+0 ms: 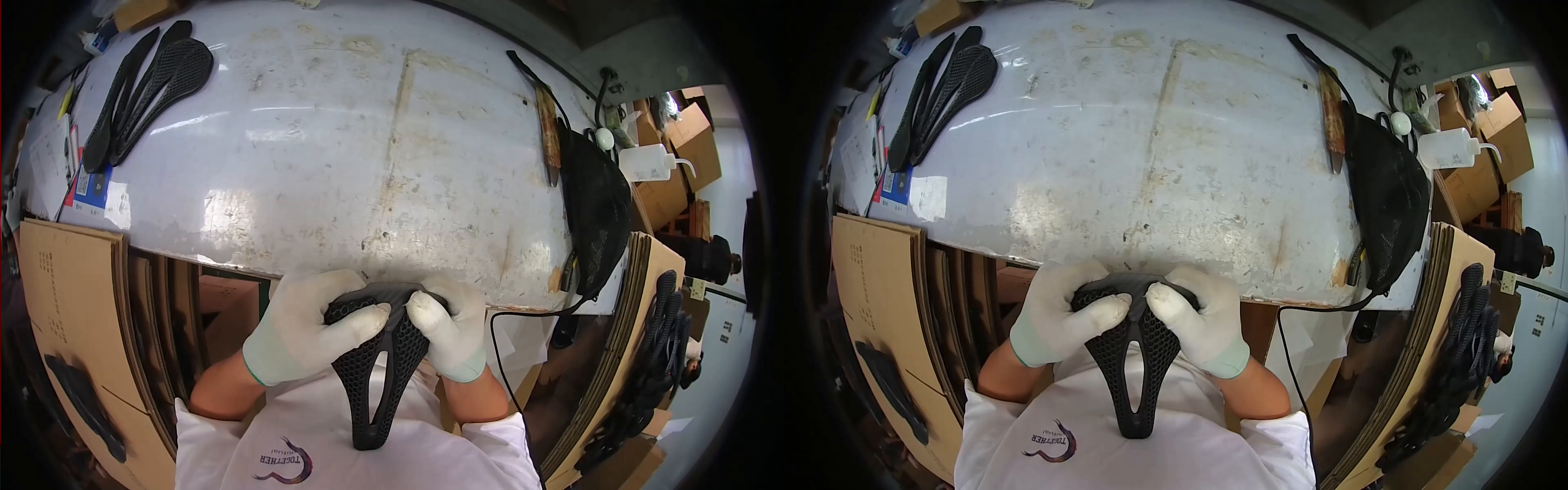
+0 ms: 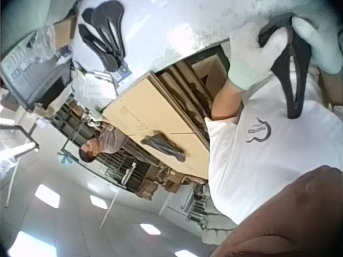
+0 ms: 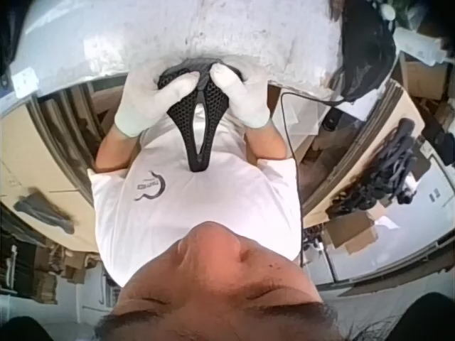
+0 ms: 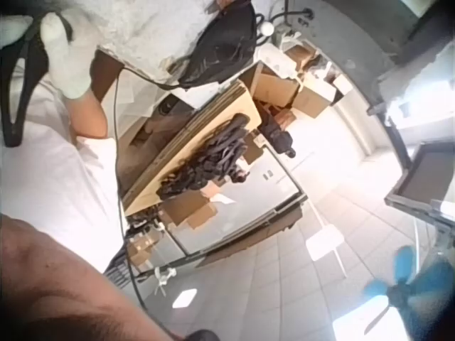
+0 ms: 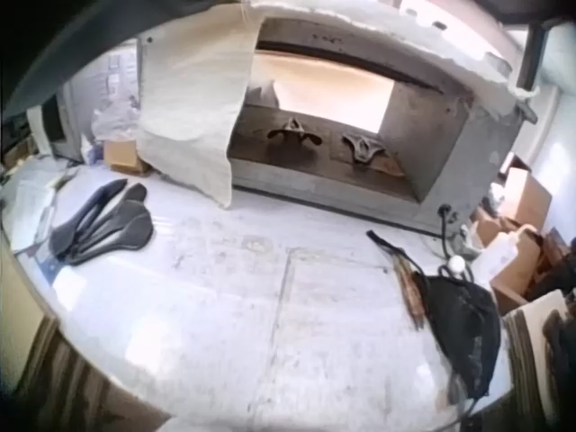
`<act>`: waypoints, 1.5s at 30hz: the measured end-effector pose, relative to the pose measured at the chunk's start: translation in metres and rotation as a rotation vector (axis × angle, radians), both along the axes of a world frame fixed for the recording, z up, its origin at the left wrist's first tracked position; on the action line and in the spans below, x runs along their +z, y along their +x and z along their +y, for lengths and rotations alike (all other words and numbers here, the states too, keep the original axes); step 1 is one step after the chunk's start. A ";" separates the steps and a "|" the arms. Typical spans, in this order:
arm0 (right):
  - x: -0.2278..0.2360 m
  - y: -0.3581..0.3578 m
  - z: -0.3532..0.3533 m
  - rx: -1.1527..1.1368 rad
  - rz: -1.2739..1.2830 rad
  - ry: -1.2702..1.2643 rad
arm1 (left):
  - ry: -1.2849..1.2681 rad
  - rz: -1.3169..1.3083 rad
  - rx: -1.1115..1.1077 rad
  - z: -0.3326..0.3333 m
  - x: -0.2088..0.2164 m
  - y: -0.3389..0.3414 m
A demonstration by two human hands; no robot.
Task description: Inspecting and preparing bicycle saddles at an industrial assembly workbench.
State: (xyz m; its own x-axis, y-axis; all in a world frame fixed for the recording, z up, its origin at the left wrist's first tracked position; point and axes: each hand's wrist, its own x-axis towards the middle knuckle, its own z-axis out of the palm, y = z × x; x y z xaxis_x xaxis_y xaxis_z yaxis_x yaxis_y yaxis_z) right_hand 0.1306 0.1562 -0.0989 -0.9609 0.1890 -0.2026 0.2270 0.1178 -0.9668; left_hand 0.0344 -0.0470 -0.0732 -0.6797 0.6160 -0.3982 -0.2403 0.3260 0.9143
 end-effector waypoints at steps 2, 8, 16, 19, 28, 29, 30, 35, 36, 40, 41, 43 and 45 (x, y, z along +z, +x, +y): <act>-0.004 0.002 -0.001 -0.011 0.020 -0.026 | 0.006 0.056 0.030 0.001 -0.001 0.002; -0.046 0.025 -0.011 -0.123 0.045 -0.272 | 0.113 -0.026 0.000 -0.008 -0.011 -0.006; -0.001 0.009 0.019 0.114 0.229 -0.189 | 0.303 0.218 -0.089 -0.008 -0.014 -0.010; 0.017 -0.010 0.038 0.297 0.116 -0.297 | 0.621 0.239 0.245 0.023 0.010 -0.007; 0.016 -0.025 0.053 -0.072 0.397 0.183 | -0.125 0.903 -0.526 0.034 0.040 0.008; 0.015 -0.025 0.053 -0.050 0.449 0.214 | -0.117 0.909 -0.537 0.035 0.036 0.005; 0.012 -0.030 0.049 -0.144 0.545 0.341 | 0.059 0.901 -0.437 0.037 0.030 0.001; -0.033 -0.028 0.059 -0.098 0.454 0.551 | 0.002 1.198 -0.020 0.020 -0.064 -0.030; -0.030 -0.028 0.059 -0.065 0.441 0.583 | -0.079 1.298 0.093 0.008 -0.083 -0.029; -0.026 -0.029 0.060 -0.110 0.407 0.679 | -0.373 1.668 0.582 -0.023 -0.142 -0.040; -0.015 -0.029 0.066 0.017 0.313 0.551 | -0.443 1.748 0.721 -0.025 -0.146 -0.041; -0.018 -0.016 0.078 0.210 0.275 0.151 | -0.747 1.922 0.842 -0.006 -0.122 -0.053; 0.022 -0.001 0.082 0.322 -0.195 -0.345 | -0.460 1.264 1.116 0.015 -0.105 -0.063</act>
